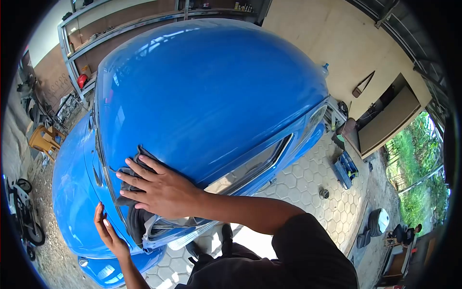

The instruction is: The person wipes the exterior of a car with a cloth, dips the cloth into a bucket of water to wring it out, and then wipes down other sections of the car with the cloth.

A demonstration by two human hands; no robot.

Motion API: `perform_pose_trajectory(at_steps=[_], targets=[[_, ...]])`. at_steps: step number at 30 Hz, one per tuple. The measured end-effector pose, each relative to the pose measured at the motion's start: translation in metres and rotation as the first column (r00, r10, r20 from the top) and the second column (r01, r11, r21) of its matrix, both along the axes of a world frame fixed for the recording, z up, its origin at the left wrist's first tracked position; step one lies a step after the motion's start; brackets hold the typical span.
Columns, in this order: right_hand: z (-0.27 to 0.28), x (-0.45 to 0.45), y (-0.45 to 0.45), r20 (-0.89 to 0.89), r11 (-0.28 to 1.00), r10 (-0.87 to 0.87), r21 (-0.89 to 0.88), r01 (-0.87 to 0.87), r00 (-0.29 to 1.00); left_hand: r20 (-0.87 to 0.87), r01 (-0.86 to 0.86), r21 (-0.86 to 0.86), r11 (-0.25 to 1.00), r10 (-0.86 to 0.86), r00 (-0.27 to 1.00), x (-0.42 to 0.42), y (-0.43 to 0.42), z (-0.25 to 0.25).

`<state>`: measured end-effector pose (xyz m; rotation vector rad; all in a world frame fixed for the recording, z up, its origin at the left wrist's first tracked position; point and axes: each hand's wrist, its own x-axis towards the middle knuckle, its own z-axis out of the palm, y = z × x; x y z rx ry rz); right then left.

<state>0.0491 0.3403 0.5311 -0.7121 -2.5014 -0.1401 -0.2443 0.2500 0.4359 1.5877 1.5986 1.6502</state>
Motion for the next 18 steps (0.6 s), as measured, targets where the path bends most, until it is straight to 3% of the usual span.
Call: perform_pose_trajectory(at_steps=[4,6,8,11,13,15,18], targets=[[0.023,0.117,0.019,-0.072,0.962,-0.269,0.029,0.271,0.961,-0.078,0.018,0.003,1.000,-0.018,0.997,0.024,-0.006,-0.006],[0.032,0.191,0.028,-0.064,0.878,-0.468,0.078,0.472,0.882,-0.127,0.027,0.005,1.000,-0.026,0.992,0.036,0.000,-0.001],[0.031,0.273,0.044,-0.179,0.763,-0.630,0.038,0.645,0.755,-0.196,0.033,0.032,0.999,-0.026,0.980,0.050,0.007,0.009],[0.014,0.412,0.074,-0.336,0.511,-0.834,-0.170,0.843,0.438,-0.225,0.036,0.068,0.997,-0.020,0.974,0.070,0.023,0.023],[0.001,0.505,0.099,-0.285,0.169,-0.955,-0.302,0.938,0.080,-0.238,0.022,0.102,0.995,0.003,0.971,0.085,0.036,0.030],[-0.008,0.588,0.129,-0.192,-0.117,-0.960,-0.392,0.912,-0.205,-0.259,-0.023,0.163,0.986,0.065,0.964,0.105,0.044,0.035],[0.027,0.576,0.157,-0.217,-0.066,-0.955,-0.513,0.856,-0.203,-0.277,-0.058,0.191,0.980,0.111,0.955,0.119,0.053,0.040]])
